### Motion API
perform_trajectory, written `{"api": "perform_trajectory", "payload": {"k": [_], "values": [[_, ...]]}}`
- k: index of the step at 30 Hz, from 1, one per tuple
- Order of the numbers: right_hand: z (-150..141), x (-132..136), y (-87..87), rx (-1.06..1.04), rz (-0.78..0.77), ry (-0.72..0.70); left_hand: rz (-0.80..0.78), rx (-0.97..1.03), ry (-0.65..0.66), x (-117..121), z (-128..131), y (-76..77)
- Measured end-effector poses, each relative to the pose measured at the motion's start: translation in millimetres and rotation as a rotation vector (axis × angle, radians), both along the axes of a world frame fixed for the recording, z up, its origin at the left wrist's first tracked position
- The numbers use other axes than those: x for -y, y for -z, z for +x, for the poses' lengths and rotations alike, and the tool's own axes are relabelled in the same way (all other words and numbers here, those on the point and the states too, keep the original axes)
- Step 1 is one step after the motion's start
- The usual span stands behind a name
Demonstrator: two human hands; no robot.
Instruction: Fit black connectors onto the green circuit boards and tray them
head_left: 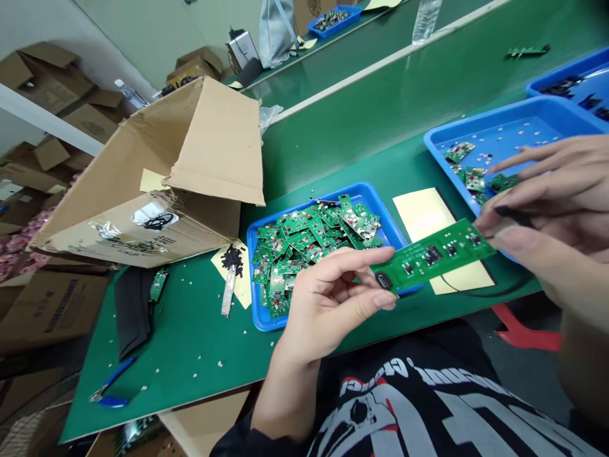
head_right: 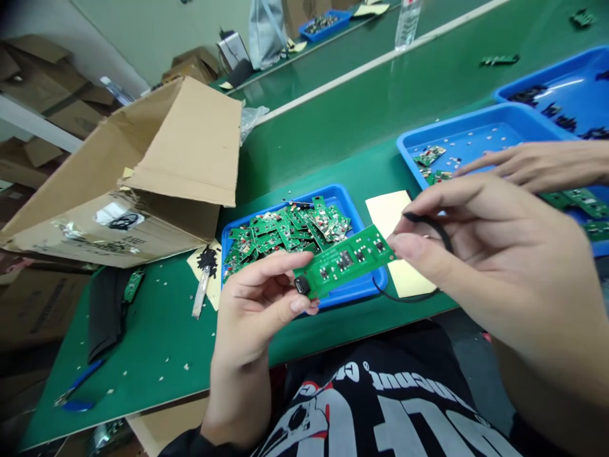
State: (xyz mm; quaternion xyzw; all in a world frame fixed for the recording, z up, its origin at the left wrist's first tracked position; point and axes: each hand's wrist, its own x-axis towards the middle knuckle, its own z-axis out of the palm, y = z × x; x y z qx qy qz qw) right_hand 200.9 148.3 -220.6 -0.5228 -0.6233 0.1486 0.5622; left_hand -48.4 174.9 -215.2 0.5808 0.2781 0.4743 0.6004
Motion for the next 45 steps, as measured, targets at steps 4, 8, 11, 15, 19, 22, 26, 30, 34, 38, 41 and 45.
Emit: {"api": "perform_trajectory", "payload": {"k": [4, 8, 11, 15, 19, 22, 26, 30, 34, 38, 41, 45], "values": [[-13, -8, 0.5, -0.127, -0.001, -0.040, 0.134, -0.035, -0.026, 0, 4, 6.7], [-23, -9, -2.9, -0.249, -0.043, -0.064, 0.336, -0.178, -0.174, 0, 6, 12.2], [-24, -9, -2.0, -0.280, -0.055, -0.075, 0.446, -0.299, -0.195, 1, 3, 11.1], [-21, -8, 1.4, -0.243, -0.034, -0.040, 0.409, -0.399, -0.069, 0, -1, 5.6], [-24, -1, 4.1, -0.263, -0.084, 0.019, 0.349, -0.412, -0.097, -1, 3, 4.7], [-28, 4, 7.1, -0.309, -0.145, 0.101, 0.322, -0.408, -0.112, -2, 7, 5.5], [-26, 5, 11.0, -0.329, -0.135, 0.107, 0.176, -0.368, -0.064, -6, 8, 4.4], [-27, 2, 12.5, -0.352, -0.126, 0.068, 0.120, -0.364, -0.109, -9, 12, 5.8], [-32, -4, 19.5, -0.377, -0.069, 0.054, 0.035, -0.329, -0.184, -16, 25, 16.5], [-24, -8, 40.5, -0.414, -0.048, 0.089, -0.202, -0.312, -0.129, -29, 39, 32.3], [2, -4, 57.0, -0.465, -0.018, 0.180, -0.293, -0.349, -0.093, -45, 55, 40.2], [48, 11, 63.2, -0.553, 0.078, 0.386, -0.196, -0.476, -0.025, -69, 103, 48.1]]}}
